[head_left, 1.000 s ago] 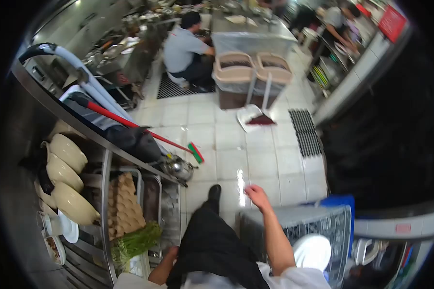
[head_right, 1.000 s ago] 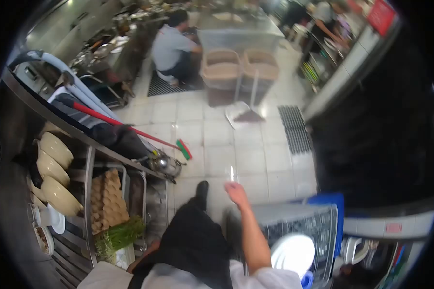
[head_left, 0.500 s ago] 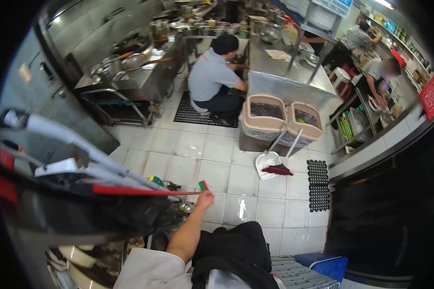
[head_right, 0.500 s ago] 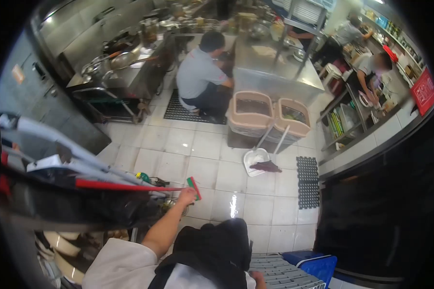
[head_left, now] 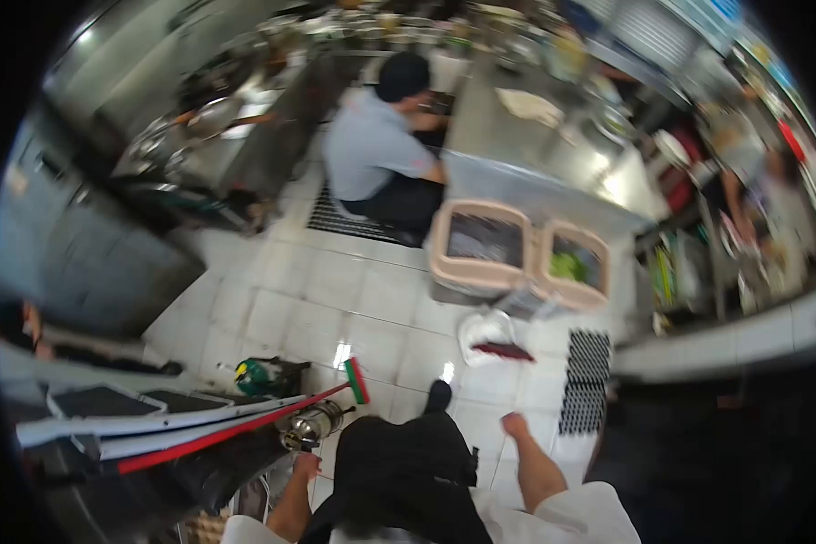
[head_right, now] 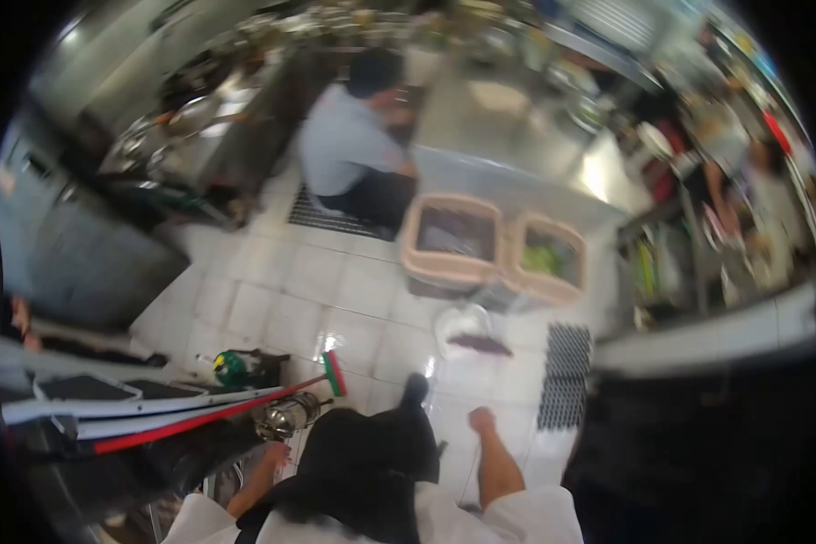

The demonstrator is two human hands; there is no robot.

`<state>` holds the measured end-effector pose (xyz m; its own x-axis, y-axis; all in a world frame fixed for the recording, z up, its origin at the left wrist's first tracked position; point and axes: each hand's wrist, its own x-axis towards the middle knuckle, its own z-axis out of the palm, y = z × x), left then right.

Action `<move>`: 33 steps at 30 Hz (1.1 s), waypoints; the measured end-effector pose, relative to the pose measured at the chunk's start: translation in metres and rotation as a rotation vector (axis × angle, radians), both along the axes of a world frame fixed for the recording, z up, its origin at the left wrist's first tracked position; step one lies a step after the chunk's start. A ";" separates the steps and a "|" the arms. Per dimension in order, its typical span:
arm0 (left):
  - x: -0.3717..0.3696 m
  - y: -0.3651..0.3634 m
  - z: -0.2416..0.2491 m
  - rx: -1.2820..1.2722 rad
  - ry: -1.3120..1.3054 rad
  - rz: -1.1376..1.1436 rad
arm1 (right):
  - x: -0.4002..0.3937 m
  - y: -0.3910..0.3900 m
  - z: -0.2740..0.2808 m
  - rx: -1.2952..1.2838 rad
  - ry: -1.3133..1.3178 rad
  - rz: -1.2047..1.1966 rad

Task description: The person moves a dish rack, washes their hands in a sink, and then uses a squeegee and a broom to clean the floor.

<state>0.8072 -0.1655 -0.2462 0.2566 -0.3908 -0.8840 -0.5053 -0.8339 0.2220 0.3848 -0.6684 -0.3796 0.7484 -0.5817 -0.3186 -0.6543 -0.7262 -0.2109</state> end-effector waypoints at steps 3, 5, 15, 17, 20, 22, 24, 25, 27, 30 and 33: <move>-0.040 0.013 0.009 0.034 0.255 1.037 | 0.120 -0.129 0.084 -0.022 -0.158 -0.091; -0.056 -0.006 0.018 0.020 0.279 1.416 | 0.190 -0.188 0.126 0.053 -0.135 0.252; 0.032 -0.118 -0.019 -0.379 0.248 1.566 | 0.236 -0.222 0.198 0.384 0.289 0.149; 0.047 -0.139 0.018 -0.421 0.205 1.580 | 0.190 -0.263 0.162 0.075 0.351 0.430; 0.044 -0.136 0.027 -0.440 0.158 1.637 | 0.149 -0.309 0.154 0.100 0.412 0.185; 0.020 -0.122 0.024 -0.394 0.151 1.701 | 0.144 -0.318 0.165 0.530 0.136 -0.636; -0.010 -0.107 0.027 -0.275 0.118 1.785 | 0.135 -0.332 0.155 0.820 -0.127 -1.058; -0.034 -0.105 0.031 -0.195 0.101 1.826 | 0.116 -0.350 0.131 1.040 -0.276 -1.065; -0.087 -0.105 0.060 -0.103 0.027 1.849 | 0.103 -0.368 0.099 1.251 -0.361 -1.176; -0.183 -0.066 0.051 0.108 -0.123 1.211 | 0.125 -0.401 0.040 1.500 -0.927 -1.736; -0.259 -0.092 0.106 0.088 -0.284 1.148 | 0.109 -0.449 -0.005 1.384 -0.918 -2.256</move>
